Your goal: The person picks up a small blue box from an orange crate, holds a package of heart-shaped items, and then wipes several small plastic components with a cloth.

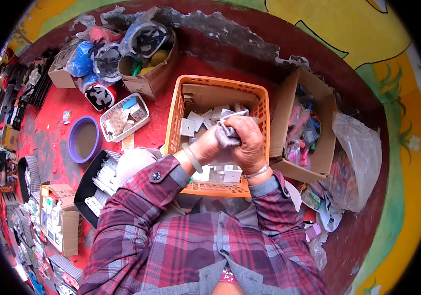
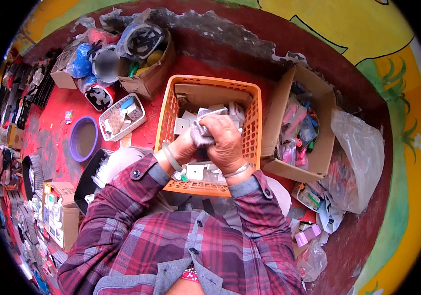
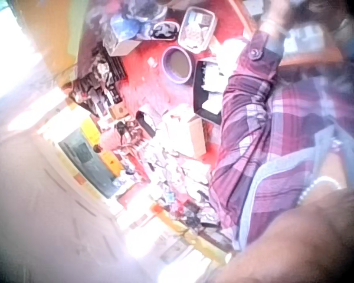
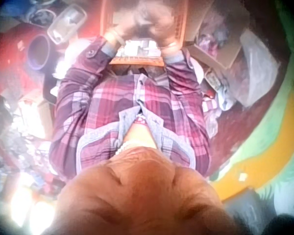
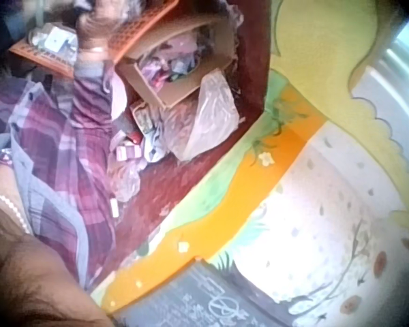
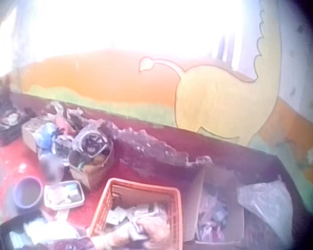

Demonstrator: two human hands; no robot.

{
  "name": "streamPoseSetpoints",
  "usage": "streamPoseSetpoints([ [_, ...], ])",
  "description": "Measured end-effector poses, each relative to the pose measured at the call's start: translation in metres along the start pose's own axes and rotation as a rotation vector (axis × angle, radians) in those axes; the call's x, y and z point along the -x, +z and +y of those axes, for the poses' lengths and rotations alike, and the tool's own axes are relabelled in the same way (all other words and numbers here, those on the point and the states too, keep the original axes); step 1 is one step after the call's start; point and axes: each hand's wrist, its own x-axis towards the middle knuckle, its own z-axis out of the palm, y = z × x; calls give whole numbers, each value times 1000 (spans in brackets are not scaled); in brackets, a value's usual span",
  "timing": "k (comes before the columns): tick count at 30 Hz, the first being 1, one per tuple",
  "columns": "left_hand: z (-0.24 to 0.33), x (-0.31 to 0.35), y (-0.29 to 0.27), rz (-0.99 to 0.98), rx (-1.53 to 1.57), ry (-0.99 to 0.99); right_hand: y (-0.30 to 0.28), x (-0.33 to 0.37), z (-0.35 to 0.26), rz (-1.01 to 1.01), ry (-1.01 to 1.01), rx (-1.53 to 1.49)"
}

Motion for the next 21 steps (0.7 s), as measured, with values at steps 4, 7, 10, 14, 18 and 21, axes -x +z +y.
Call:
streamPoseSetpoints([
  [4, -3, 1, -8, -74, -199, 12, -6, 2, 19, 19, 70, -33],
  [7, 8, 4, -4, -131, -89, 175, -13, 9, 34, 17, 192, -8],
  [10, 15, 8, -4, -113, -120, 75, -14, 10, 34, 25, 281, -21],
  [14, 1, 3, 5, -197, -481, 233, 0, 3, 8, -11, 80, -11],
  [18, 3, 6, 12, -236, -791, 394, 5, 4, 7, -14, 9, -46],
  [21, 8, 10, -5, -144, -175, -50, -3, 3, 21, 53, 74, 16],
])
